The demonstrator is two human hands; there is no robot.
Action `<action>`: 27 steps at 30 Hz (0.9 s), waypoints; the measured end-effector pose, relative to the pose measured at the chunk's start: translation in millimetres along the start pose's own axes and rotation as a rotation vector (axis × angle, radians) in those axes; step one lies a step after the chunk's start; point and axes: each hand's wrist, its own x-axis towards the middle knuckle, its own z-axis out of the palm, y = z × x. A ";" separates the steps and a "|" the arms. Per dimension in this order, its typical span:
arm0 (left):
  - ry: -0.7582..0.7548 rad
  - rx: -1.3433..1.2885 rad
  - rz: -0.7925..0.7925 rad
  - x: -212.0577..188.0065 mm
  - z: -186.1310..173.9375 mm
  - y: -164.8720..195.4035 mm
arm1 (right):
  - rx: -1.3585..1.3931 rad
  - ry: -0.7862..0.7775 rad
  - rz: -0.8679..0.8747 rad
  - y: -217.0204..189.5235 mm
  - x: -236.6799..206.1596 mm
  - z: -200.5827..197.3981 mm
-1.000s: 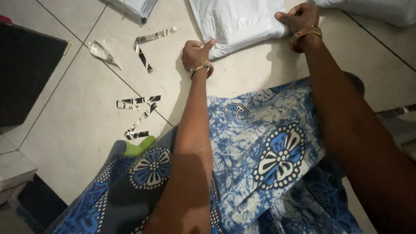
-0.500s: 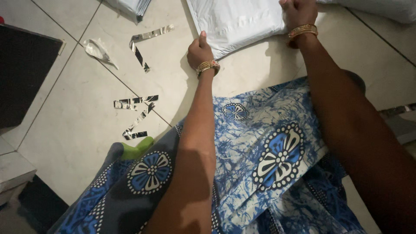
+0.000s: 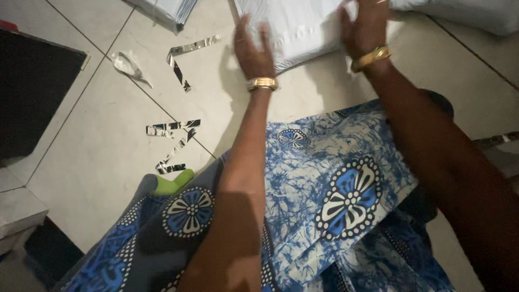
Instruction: The person sits on the floor and packs items into white plastic courier mailers, folding the item inside and pressing the adhesive flap to seal each bag. Sealed parcels are stacked aside while torn packaging strips accumulate on the floor.
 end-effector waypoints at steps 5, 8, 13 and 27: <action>-0.477 0.012 0.420 -51.5 21.0 30.4 | 0.061 -0.380 -0.270 -34.6 -12.6 11.3; -0.467 0.197 0.307 -65.7 18.8 31.8 | -0.062 -0.432 -0.221 -35.2 -20.8 18.4; -0.627 0.414 0.242 -51.8 15.8 30.7 | -0.076 -0.473 0.018 -27.4 -23.5 31.2; -0.646 0.331 0.177 -36.7 16.1 22.0 | -0.158 -0.661 -0.180 -42.4 -12.5 15.0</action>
